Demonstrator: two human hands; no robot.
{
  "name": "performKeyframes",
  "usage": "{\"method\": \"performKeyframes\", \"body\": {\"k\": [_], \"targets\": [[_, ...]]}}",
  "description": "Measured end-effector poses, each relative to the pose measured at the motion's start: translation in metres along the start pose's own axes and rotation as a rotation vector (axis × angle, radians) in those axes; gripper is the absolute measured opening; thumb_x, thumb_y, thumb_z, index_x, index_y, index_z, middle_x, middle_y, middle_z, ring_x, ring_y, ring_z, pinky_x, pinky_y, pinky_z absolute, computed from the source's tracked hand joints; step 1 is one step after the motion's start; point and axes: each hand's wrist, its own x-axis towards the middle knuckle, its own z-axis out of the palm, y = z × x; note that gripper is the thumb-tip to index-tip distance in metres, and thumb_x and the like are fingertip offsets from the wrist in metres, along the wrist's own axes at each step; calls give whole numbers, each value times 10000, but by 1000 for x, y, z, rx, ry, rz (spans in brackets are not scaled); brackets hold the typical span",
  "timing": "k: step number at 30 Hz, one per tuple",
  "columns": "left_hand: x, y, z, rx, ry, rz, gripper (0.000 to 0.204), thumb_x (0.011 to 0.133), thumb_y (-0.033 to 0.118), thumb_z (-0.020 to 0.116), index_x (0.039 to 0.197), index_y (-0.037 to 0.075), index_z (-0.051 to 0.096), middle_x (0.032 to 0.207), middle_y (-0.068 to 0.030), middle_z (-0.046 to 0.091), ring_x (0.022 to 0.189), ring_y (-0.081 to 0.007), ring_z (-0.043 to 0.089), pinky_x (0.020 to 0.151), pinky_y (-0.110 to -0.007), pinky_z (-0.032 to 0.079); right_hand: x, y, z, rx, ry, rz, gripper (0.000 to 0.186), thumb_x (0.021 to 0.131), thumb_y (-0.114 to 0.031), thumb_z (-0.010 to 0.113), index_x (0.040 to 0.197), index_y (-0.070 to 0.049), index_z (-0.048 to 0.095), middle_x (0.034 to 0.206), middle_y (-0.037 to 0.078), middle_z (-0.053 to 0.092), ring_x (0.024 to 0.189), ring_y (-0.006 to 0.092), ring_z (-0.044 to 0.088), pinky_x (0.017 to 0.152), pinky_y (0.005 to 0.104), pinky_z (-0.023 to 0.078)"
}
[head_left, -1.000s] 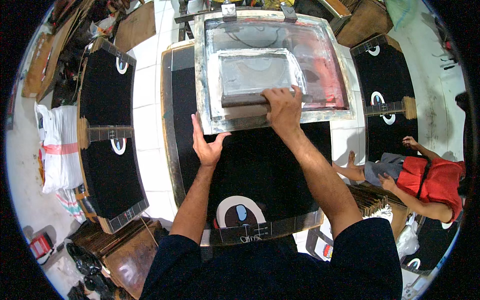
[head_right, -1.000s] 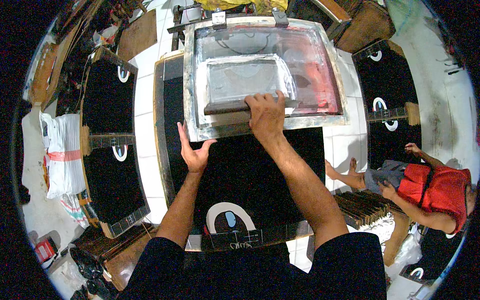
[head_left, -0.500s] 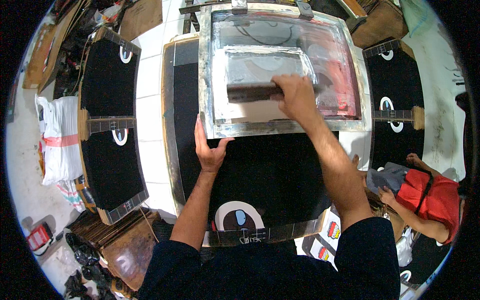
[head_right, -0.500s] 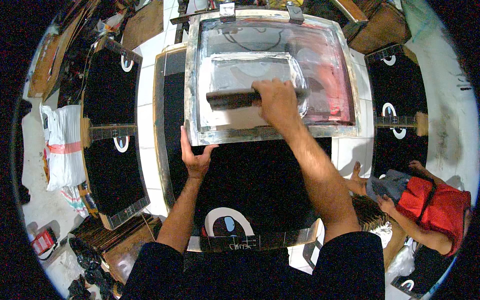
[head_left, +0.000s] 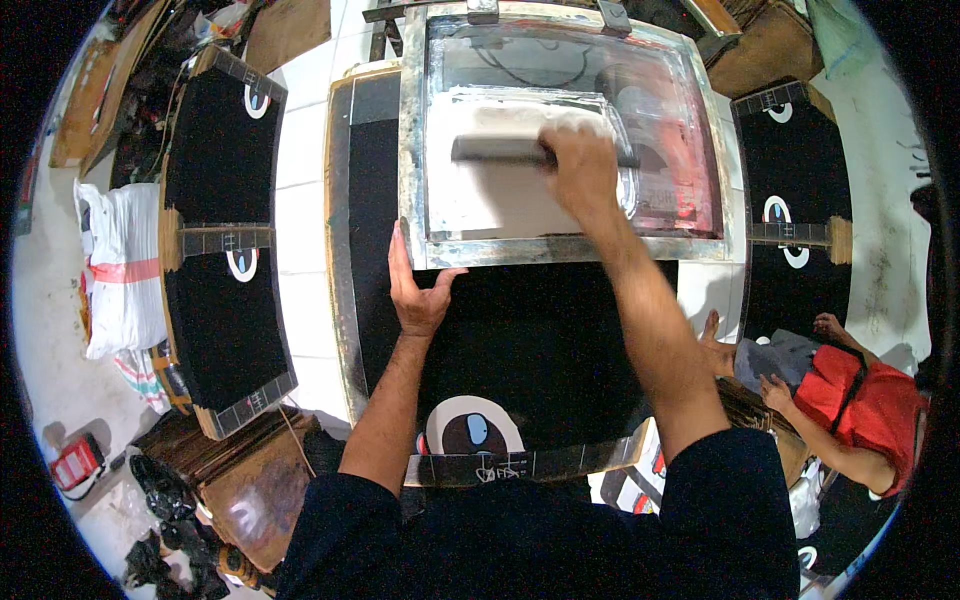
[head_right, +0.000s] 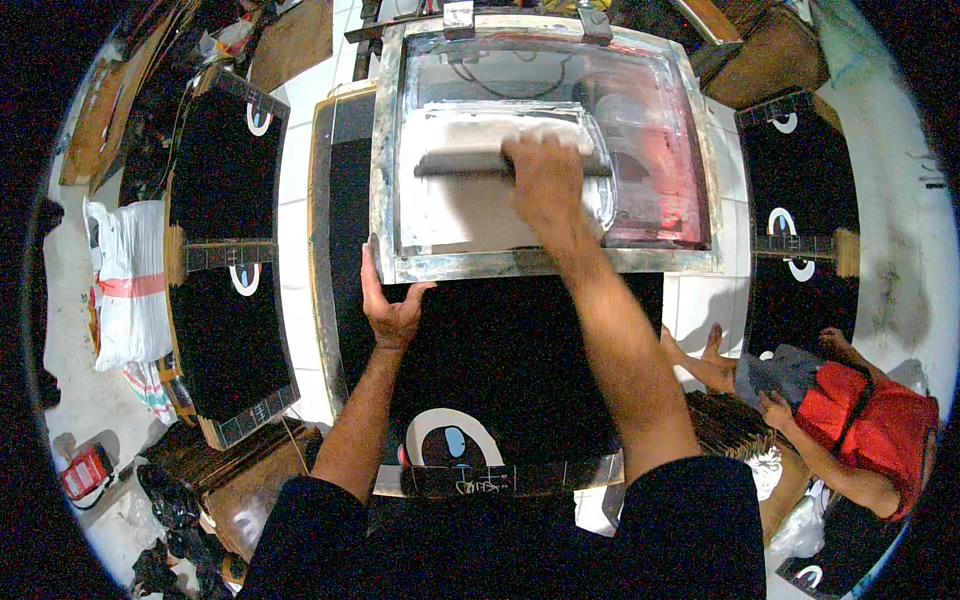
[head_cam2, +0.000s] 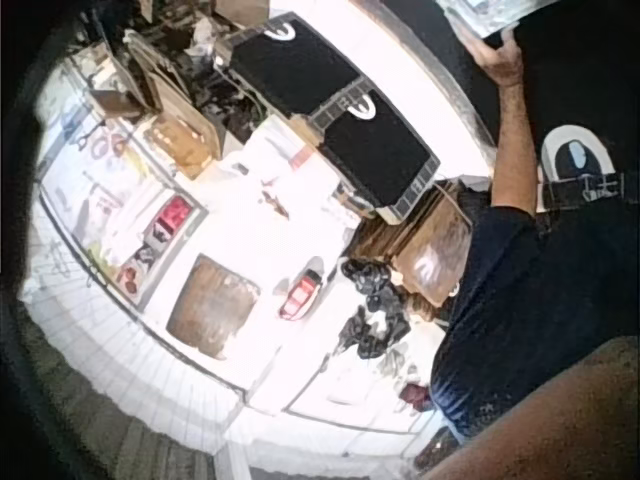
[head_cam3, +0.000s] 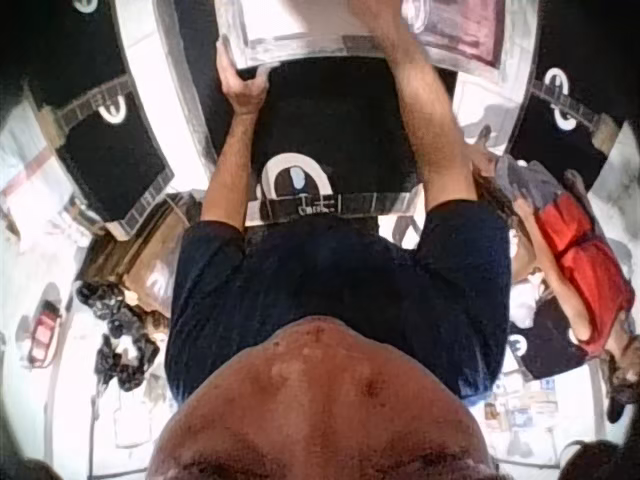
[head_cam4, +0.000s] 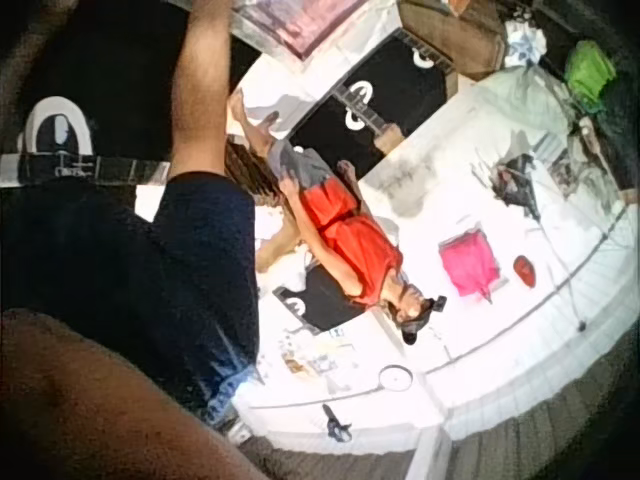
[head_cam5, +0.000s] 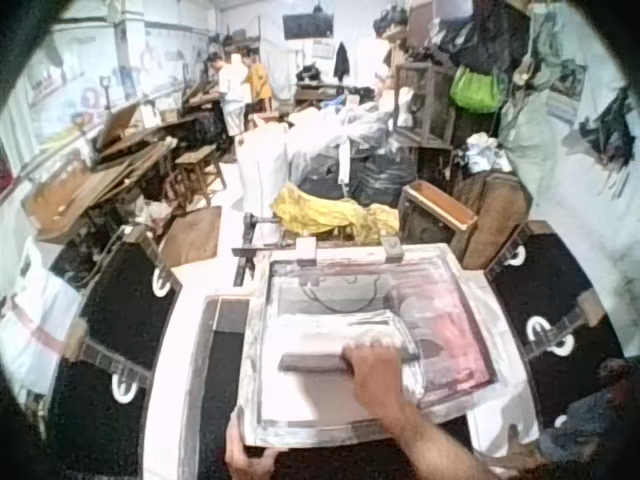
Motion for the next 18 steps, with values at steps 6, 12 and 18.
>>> {"method": "performKeyframes", "body": {"k": [6, 12, 18], "targets": [[5, 4, 1, -96, 41, 90, 1009, 760, 188, 923, 1543, -86, 347, 1548, -324, 425, 1424, -441, 464, 1172, -492, 415, -95, -40, -35, 159, 62, 62, 326, 689, -18, 757, 995, -126, 735, 928, 53, 703, 957, 285, 648, 879, 439, 459], [46, 68, -38, -128, 98, 17, 1050, 704, 58, 934, 1576, -1, 353, 1515, -287, 493, 1380, -384, 528, 1134, -468, 449, -72, -43, -81, 1, 245, -34, 430, 749, -419, 869, 1003, -115, 704, 921, 52, 661, 907, 272, 607, 831, 427, 425], [165, 140, -88, -575, 160, 101, 979, 802, 85, 899, 1564, -59, 302, 1388, -254, 609, 1178, -276, 663, 1009, -377, 542, 37, -45, -199, -195, 500, -19, 715, 761, -784, 721, 967, -101, 774, 904, 100, 735, 869, 302, 687, 814, 448, 487]]}}
